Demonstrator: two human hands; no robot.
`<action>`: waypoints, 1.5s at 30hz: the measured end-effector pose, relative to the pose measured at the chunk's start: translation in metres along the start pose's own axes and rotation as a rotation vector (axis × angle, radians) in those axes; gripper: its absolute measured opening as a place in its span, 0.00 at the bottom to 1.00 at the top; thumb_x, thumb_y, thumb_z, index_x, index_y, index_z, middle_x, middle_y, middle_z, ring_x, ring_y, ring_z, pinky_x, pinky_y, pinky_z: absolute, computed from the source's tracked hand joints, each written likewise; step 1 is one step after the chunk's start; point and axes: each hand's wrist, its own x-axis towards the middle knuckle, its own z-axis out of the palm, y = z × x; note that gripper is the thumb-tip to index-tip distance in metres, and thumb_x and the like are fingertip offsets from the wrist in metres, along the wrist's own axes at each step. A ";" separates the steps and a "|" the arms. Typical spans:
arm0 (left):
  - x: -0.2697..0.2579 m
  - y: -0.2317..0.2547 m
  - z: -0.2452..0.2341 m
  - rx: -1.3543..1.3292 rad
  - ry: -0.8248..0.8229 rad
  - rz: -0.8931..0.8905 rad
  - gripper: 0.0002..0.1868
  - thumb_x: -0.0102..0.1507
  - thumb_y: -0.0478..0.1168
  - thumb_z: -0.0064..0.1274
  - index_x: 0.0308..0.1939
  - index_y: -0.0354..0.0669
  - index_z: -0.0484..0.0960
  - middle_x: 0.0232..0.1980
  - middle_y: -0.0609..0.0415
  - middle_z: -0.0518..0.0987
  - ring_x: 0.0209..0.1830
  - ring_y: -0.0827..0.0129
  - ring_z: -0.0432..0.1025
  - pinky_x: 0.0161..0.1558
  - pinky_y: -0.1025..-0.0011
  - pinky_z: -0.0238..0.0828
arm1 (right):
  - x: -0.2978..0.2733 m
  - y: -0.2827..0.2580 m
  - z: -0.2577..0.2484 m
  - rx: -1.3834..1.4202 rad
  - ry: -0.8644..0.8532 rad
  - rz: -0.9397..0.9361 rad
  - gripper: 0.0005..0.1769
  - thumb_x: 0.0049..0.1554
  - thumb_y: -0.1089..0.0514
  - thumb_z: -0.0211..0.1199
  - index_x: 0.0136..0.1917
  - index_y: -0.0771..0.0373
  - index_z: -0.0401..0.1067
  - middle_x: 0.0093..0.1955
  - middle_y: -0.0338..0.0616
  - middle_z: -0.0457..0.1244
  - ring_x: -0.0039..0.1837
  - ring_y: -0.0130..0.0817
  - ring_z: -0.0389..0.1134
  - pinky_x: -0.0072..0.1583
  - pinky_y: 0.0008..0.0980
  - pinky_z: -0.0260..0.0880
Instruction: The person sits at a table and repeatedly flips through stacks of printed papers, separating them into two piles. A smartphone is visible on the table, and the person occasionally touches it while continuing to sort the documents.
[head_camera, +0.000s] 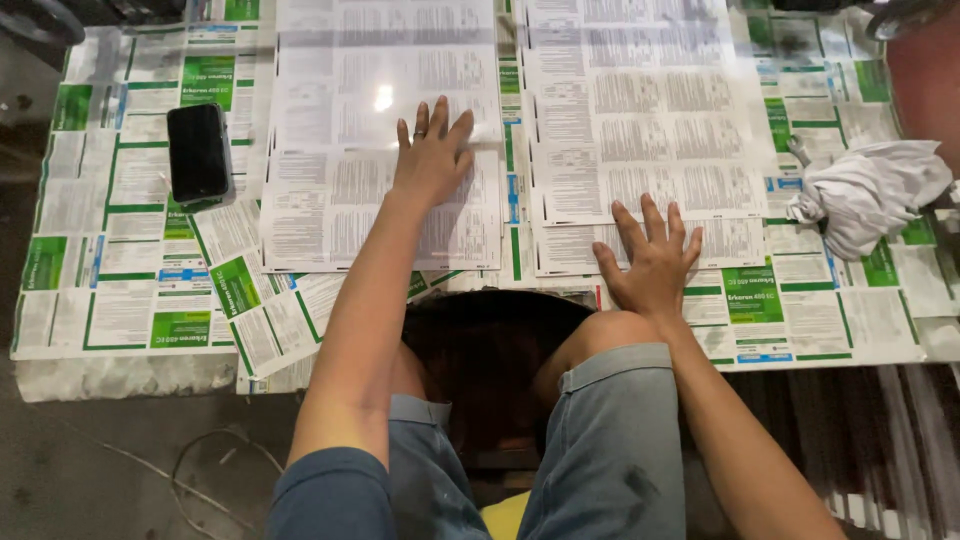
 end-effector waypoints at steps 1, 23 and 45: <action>-0.003 0.001 0.001 -0.003 0.002 -0.005 0.32 0.68 0.52 0.45 0.77 0.62 0.61 0.83 0.44 0.48 0.82 0.39 0.40 0.75 0.35 0.33 | 0.000 0.001 0.001 -0.001 -0.002 -0.005 0.32 0.60 0.36 0.63 0.75 0.44 0.70 0.81 0.52 0.54 0.82 0.62 0.46 0.75 0.77 0.31; -0.136 0.028 -0.043 0.104 -0.061 0.116 0.56 0.43 0.52 0.76 0.71 0.48 0.66 0.76 0.36 0.62 0.73 0.33 0.59 0.65 0.42 0.64 | 0.083 0.022 0.018 -0.106 -0.495 -0.005 0.51 0.55 0.17 0.39 0.84 0.36 0.38 0.88 0.41 0.30 0.86 0.57 0.25 0.71 0.81 0.13; -0.141 0.037 -0.052 -0.153 0.156 0.318 0.13 0.51 0.29 0.53 0.39 0.38 0.80 0.48 0.43 0.79 0.52 0.44 0.75 0.49 0.56 0.77 | 0.049 -0.001 -0.011 -0.080 -0.388 -0.513 0.66 0.45 0.13 0.49 0.85 0.49 0.45 0.84 0.61 0.41 0.80 0.72 0.41 0.70 0.86 0.28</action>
